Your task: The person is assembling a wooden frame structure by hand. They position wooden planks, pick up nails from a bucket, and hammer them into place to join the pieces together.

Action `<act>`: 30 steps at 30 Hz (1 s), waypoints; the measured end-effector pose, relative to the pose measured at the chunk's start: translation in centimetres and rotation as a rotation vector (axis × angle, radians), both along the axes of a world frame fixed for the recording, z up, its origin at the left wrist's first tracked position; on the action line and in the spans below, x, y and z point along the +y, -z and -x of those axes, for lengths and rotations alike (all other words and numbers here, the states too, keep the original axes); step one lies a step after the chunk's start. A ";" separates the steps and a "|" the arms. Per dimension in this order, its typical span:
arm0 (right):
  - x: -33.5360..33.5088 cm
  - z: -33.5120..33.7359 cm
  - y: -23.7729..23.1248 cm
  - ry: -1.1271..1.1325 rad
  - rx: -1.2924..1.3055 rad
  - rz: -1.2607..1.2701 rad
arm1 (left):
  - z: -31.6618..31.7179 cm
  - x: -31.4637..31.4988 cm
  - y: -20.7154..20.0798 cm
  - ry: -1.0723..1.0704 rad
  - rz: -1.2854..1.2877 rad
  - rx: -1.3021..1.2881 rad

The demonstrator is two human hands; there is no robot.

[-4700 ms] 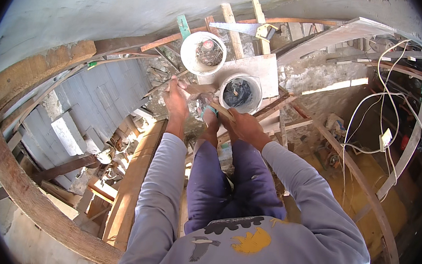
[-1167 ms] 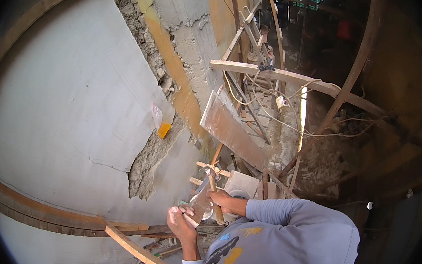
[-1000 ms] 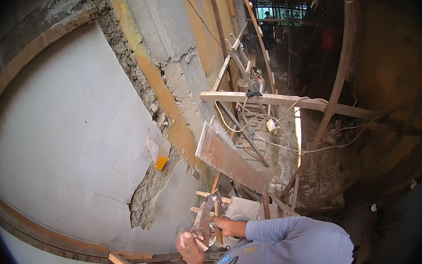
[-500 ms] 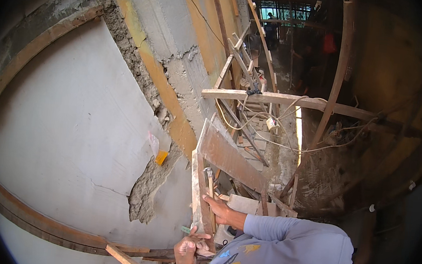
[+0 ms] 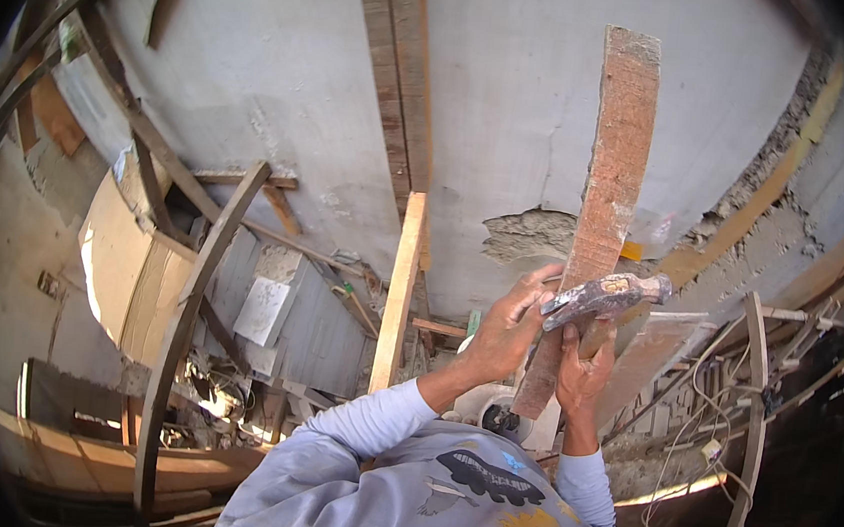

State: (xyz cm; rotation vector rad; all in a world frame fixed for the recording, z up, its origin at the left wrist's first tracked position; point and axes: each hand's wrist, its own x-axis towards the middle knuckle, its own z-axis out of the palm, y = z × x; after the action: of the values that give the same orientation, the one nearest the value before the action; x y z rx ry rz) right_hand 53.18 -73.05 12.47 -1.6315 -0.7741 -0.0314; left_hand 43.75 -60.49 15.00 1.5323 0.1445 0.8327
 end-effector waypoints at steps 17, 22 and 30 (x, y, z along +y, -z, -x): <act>4.3 0.4 -1.4 -0.439 0.021 0.175 | 13.5 25.7 11.7 -0.935 0.874 -0.861; -2.1 -3.8 5.3 -0.254 0.091 0.362 | 16.0 33.7 15.2 -1.118 1.031 -0.871; -9.0 -1.9 8.4 -0.019 0.479 0.343 | 18.4 38.7 18.1 -1.116 1.110 -0.916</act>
State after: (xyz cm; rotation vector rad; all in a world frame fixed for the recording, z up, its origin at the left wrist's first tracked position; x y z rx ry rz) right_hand 55.09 -82.04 4.10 -1.8530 -0.4372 0.5136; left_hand 25.30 -21.83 -3.11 -0.1700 0.6711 1.8133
